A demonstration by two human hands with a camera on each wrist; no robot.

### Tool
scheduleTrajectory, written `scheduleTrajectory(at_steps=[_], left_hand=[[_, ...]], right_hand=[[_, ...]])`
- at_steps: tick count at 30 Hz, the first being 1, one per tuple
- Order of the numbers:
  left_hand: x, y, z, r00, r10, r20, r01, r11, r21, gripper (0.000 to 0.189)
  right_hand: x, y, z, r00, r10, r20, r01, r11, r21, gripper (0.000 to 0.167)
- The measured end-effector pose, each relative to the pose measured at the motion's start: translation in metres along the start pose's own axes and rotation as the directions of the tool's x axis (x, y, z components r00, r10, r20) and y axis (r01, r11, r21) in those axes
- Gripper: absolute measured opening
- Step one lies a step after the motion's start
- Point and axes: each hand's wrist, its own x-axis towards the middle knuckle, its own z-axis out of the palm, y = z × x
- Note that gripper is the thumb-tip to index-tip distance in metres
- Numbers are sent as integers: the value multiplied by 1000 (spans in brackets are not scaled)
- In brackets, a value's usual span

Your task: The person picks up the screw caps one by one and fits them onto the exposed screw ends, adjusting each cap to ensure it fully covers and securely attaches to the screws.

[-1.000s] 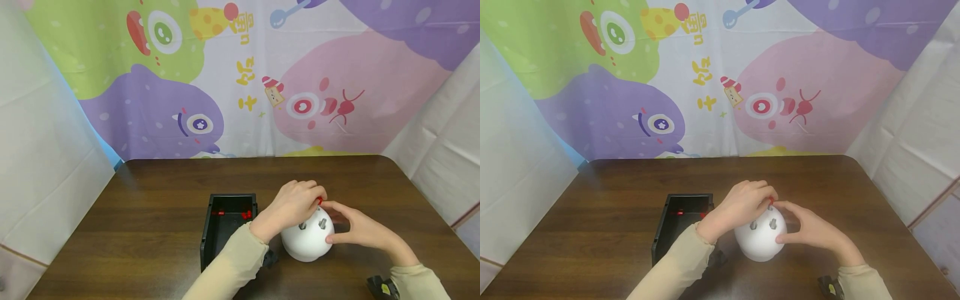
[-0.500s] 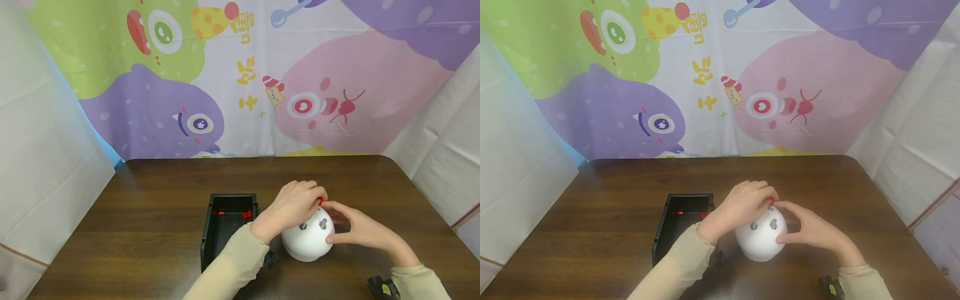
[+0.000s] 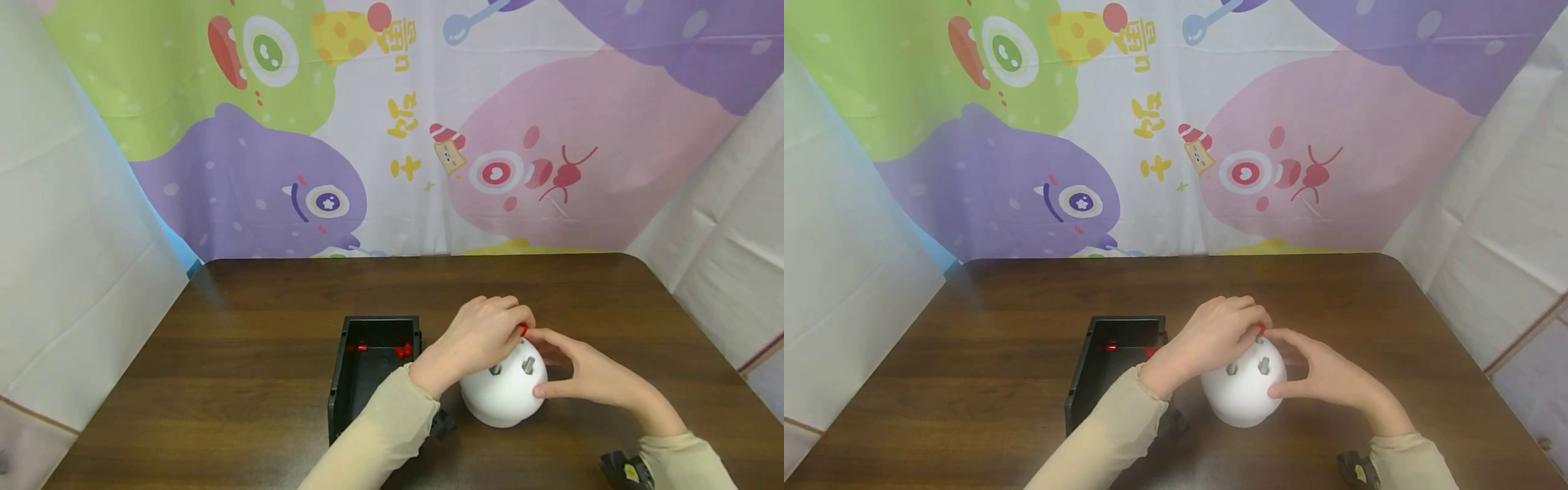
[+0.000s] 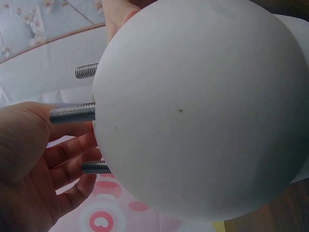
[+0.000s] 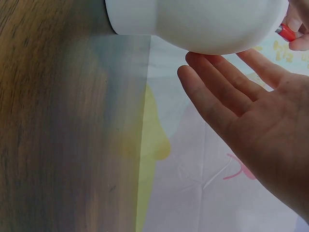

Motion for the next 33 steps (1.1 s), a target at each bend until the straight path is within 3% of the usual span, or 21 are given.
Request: scheduleTrajectory(at_steps=[33], left_hand=[[0, -1, 6, 999, -9, 50, 11, 1000, -28, 11]], right_hand=[[0, 1, 0, 1000, 15, 8, -15, 1000, 11, 72]])
